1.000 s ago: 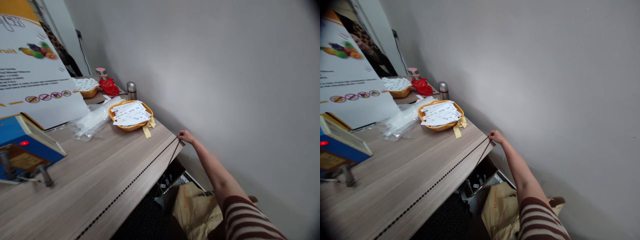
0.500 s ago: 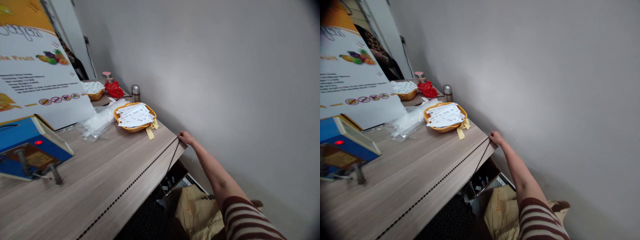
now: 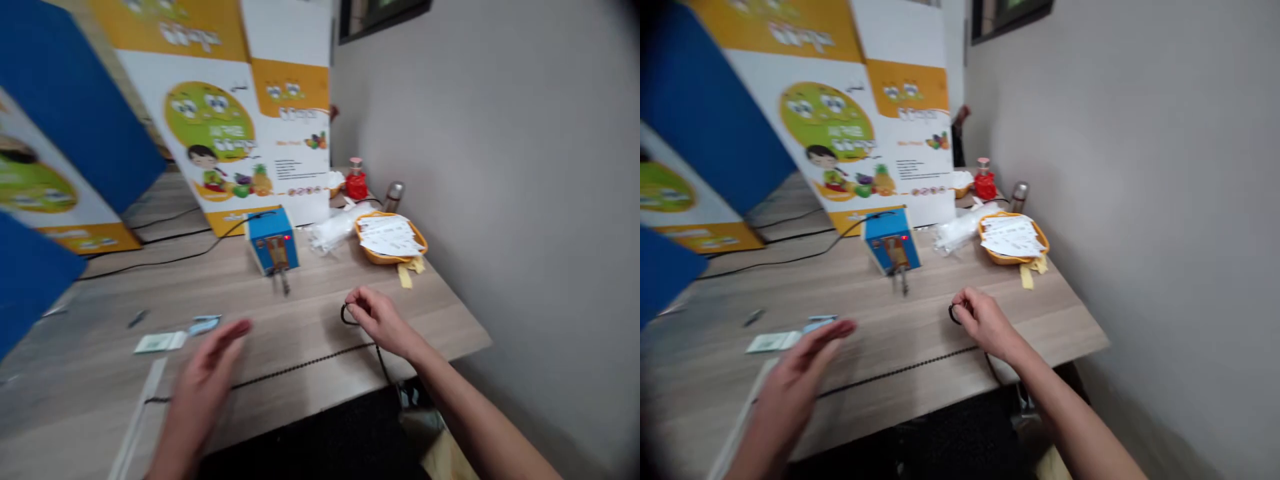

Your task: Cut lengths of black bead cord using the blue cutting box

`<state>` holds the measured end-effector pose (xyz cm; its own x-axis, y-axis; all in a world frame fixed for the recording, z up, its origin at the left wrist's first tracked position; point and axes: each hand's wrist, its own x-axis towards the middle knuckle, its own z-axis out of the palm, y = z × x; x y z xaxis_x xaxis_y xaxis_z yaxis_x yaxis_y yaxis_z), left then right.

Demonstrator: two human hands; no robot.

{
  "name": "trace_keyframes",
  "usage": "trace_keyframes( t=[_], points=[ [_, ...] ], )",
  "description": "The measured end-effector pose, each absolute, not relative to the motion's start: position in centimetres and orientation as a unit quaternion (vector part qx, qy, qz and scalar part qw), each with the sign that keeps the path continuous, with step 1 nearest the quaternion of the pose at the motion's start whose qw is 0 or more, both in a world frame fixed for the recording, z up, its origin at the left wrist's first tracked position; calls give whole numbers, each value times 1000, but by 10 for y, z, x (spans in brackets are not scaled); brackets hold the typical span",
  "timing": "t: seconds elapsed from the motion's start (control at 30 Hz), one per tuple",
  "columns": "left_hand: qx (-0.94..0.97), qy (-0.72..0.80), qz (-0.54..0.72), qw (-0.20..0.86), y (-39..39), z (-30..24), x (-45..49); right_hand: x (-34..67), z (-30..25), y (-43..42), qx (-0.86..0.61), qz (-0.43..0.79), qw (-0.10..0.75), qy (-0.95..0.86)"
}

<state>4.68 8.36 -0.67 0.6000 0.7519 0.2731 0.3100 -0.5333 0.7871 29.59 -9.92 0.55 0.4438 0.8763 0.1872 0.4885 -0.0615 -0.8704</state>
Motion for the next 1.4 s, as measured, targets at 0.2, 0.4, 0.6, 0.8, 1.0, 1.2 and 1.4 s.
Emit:
trace_keyframes(
  t=[0.2,0.4,0.6,0.8,1.0,1.2,1.4],
  points=[
    [705,227,261,619,70,-6,95,244,15,-34,-652,180,467,-570],
    [760,266,278,524,91,-32,103,248,-13,-8,-669,162,438,-578],
    [867,264,275,321,115,-60,108,265,-51,19,-688,158,409,-579],
    [862,314,294,269,135,-79,129,279,-74,51,-690,141,423,-570],
    [851,344,296,262,153,-87,145,285,-87,72,-707,121,440,-540],
    [843,362,295,266,156,-87,147,282,-87,77,-717,115,427,-538],
    [844,380,282,254,163,-92,151,283,-89,82,-759,101,379,-520]
  ],
)
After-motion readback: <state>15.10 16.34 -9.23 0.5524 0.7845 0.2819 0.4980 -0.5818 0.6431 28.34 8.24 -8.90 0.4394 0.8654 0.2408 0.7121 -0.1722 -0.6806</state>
